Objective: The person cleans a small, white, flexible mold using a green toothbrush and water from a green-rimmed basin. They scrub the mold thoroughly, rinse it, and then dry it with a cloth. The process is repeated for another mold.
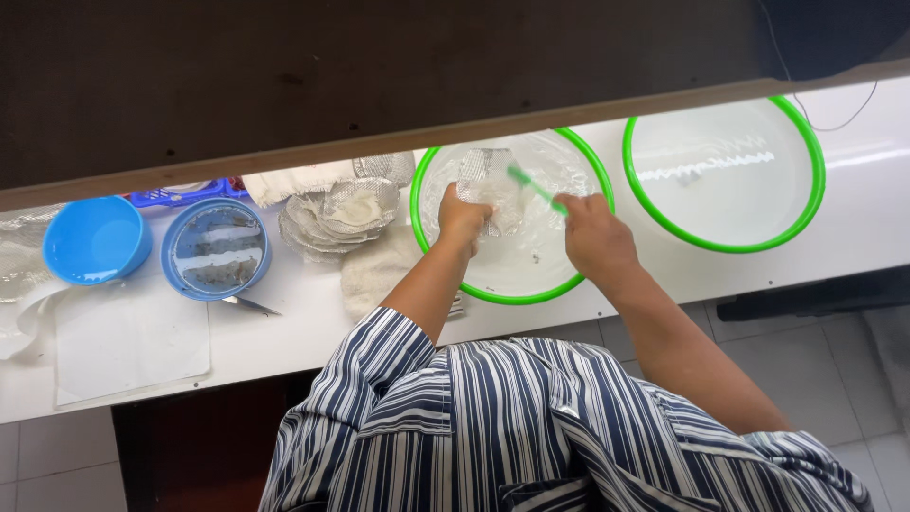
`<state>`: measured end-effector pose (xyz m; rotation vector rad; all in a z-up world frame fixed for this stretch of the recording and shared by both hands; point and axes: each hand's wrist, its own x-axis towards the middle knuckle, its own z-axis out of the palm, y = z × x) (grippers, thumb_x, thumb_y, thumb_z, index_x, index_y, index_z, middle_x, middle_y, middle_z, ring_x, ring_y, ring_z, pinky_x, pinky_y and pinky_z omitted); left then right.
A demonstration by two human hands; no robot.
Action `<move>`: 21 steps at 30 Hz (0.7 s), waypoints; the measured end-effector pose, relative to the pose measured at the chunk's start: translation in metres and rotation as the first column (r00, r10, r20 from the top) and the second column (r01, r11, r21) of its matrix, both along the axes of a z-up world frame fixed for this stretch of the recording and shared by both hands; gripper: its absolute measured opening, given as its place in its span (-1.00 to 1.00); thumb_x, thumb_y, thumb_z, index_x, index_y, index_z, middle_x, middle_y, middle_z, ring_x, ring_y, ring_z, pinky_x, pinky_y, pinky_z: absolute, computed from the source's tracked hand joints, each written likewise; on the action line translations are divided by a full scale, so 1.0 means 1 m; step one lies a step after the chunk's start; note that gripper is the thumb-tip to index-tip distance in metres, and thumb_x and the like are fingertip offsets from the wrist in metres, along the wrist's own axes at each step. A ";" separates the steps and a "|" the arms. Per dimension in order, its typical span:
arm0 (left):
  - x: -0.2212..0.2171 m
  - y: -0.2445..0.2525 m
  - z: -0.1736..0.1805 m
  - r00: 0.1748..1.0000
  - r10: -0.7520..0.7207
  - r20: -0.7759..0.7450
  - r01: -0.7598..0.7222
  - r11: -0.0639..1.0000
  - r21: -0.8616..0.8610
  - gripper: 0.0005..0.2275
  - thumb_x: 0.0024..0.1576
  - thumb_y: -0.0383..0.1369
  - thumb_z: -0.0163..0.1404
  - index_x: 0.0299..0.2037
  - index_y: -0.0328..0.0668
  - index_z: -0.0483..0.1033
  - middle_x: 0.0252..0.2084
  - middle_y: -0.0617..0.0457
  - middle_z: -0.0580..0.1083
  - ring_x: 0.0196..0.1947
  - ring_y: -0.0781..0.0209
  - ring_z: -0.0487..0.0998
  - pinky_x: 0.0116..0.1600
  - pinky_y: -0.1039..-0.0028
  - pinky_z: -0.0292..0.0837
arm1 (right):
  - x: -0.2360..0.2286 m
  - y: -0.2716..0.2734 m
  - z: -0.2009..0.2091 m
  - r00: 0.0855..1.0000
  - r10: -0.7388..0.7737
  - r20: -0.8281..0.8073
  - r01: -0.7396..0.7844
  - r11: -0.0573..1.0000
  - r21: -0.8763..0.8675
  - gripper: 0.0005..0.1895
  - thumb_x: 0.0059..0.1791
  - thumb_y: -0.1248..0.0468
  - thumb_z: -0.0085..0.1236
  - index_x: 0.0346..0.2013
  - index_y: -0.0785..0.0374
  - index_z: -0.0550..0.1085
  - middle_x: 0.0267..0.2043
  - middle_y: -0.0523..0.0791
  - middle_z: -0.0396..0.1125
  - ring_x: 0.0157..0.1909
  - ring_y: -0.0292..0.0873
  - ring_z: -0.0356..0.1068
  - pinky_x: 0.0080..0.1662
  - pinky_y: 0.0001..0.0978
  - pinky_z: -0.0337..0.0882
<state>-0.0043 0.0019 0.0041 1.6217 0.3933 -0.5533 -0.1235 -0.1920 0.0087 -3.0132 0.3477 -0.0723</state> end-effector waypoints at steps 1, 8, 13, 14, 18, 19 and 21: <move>-0.003 -0.001 0.007 1.000 -0.005 0.008 0.005 1.000 -0.006 -0.43 -0.03 -0.67 0.07 0.26 -0.17 0.33 0.11 -0.21 0.46 0.19 -0.22 0.48 0.21 0.02 0.48 | 0.003 0.001 0.009 1.000 -0.005 0.008 0.005 1.000 -0.006 -0.63 0.14 0.19 -0.13 0.26 -0.13 0.35 -0.12 -0.08 0.25 -0.34 0.04 0.49 -0.20 -0.04 0.58; -0.013 0.001 0.027 0.999 0.039 -0.022 -0.044 0.962 -0.269 -0.48 0.00 -0.65 0.11 0.20 -0.24 0.29 0.13 -0.31 0.42 0.16 -0.29 0.47 0.08 -0.07 0.53 | 0.047 0.010 0.033 0.976 -0.176 -0.130 0.219 0.795 0.566 -0.53 -0.01 -0.01 0.19 0.18 -0.09 0.40 -0.01 -0.12 0.44 0.13 0.02 0.42 0.15 -0.03 0.38; -0.015 0.000 0.007 0.997 0.068 -0.045 -0.080 0.926 -0.368 -0.35 0.00 -0.64 0.18 0.32 -0.25 0.19 0.16 -0.32 0.39 0.14 -0.32 0.48 0.05 -0.13 0.52 | 0.053 0.019 0.016 0.986 -0.168 0.011 0.125 0.775 0.619 -0.79 -0.03 0.06 0.22 -0.12 -0.08 0.52 -0.28 -0.23 0.48 -0.04 -0.08 0.47 0.03 -0.13 0.44; -0.020 0.001 0.013 0.998 0.058 -0.035 -0.067 0.930 -0.362 -0.38 -0.02 -0.66 0.19 0.27 -0.28 0.23 0.14 -0.33 0.41 0.13 -0.34 0.49 0.04 -0.11 0.54 | 0.054 0.020 0.017 0.986 -0.163 0.041 0.105 0.787 0.608 -0.81 -0.03 0.07 0.23 -0.14 -0.06 0.53 -0.29 -0.23 0.48 -0.06 -0.09 0.47 0.02 -0.15 0.44; -0.016 -0.007 -0.006 0.999 0.049 0.022 -0.040 0.952 -0.304 -0.40 -0.09 -0.70 0.23 0.17 -0.21 0.30 0.06 -0.25 0.47 0.05 -0.27 0.54 0.00 -0.02 0.62 | 0.064 0.013 0.003 0.975 -0.088 0.206 -0.028 0.865 0.501 -0.83 -0.04 0.07 0.25 -0.21 -0.03 0.51 -0.35 -0.21 0.39 -0.14 -0.12 0.47 -0.04 -0.19 0.50; -0.020 -0.009 0.000 0.998 0.053 0.020 -0.044 0.951 -0.305 -0.40 -0.09 -0.70 0.23 0.17 -0.21 0.30 0.06 -0.25 0.47 0.05 -0.27 0.54 0.00 -0.02 0.62 | 0.066 0.010 0.000 0.975 -0.084 0.205 -0.030 0.866 0.500 -0.83 -0.04 0.07 0.25 -0.21 -0.03 0.51 -0.35 -0.21 0.39 -0.14 -0.12 0.47 -0.04 -0.19 0.50; -0.029 -0.014 0.014 0.998 0.048 0.046 -0.033 0.959 -0.282 -0.38 -0.08 -0.73 0.20 0.20 -0.25 0.25 0.07 -0.28 0.46 0.08 -0.26 0.52 0.03 -0.02 0.62 | 0.069 0.004 -0.005 0.963 0.015 0.271 -0.121 0.919 0.376 -0.69 -0.03 0.07 0.29 -0.05 0.03 0.48 -0.33 -0.17 0.38 -0.17 -0.08 0.49 -0.09 -0.10 0.52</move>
